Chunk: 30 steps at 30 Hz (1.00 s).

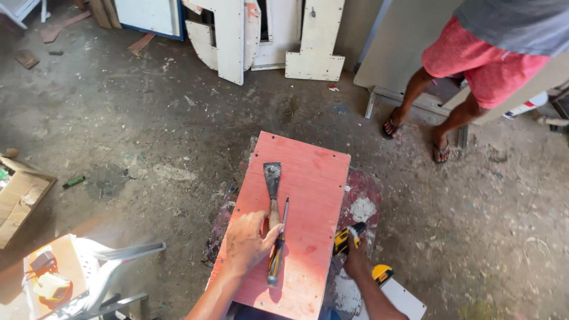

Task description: Driving screws into a board using a power drill and using a scraper to adjust the surface

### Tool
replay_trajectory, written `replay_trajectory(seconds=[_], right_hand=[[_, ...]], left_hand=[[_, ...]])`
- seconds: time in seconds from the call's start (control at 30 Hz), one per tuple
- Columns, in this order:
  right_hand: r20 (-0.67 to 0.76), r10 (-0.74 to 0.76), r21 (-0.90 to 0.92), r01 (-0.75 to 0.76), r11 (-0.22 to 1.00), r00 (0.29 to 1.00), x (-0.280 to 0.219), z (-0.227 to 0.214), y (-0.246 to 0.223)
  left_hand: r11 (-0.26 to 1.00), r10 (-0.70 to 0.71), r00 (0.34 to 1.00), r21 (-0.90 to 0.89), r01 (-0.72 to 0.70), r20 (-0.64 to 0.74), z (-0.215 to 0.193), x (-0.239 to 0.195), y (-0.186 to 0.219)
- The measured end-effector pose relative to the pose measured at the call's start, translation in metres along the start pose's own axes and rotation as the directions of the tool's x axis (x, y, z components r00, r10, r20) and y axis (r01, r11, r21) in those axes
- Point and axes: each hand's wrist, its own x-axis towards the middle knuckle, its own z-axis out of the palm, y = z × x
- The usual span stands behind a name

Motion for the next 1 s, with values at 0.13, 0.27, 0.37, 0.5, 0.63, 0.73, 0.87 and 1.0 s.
replay_trajectory(seconds=[0.13,0.27,0.37,0.5,0.63,0.73,0.87,1.0], right_hand=[[0.006,0.035,-0.199,-0.033,0.979,0.999,0.0,0.05,-0.008],[0.043,0.04,-0.1,-0.036,0.994,0.998,0.005,0.08,0.002],[0.126,0.049,-0.001,-0.049,0.999,0.991,0.008,0.086,0.007],[0.202,0.049,0.103,-0.071,0.992,0.978,0.012,0.088,0.006],[0.318,0.037,0.229,-0.115,0.967,0.947,0.013,0.084,0.001],[0.134,-0.098,0.124,0.081,0.989,0.986,0.074,0.16,0.088],[-0.278,0.099,0.59,0.088,0.802,0.955,0.009,0.046,-0.001],[-0.365,0.222,0.578,0.033,0.816,0.904,-0.081,-0.08,-0.082]], left_hand=[[1.0,0.004,0.999,0.024,-0.005,0.037,0.005,0.008,-0.003],[1.0,-0.026,0.992,-0.004,0.026,0.125,-0.003,0.01,0.004],[0.998,-0.032,0.997,0.051,0.028,0.076,0.003,0.007,0.005],[1.0,-0.009,1.0,-0.001,0.009,0.011,0.007,0.011,0.003],[0.999,-0.049,0.999,0.001,0.049,0.006,0.008,0.009,0.0],[0.994,-0.102,0.994,-0.029,0.104,0.04,0.009,0.013,-0.008],[0.989,-0.086,0.996,-0.126,0.081,-0.032,0.011,-0.008,-0.017],[0.878,-0.241,0.965,-0.4,0.262,0.103,-0.027,-0.013,0.018]])
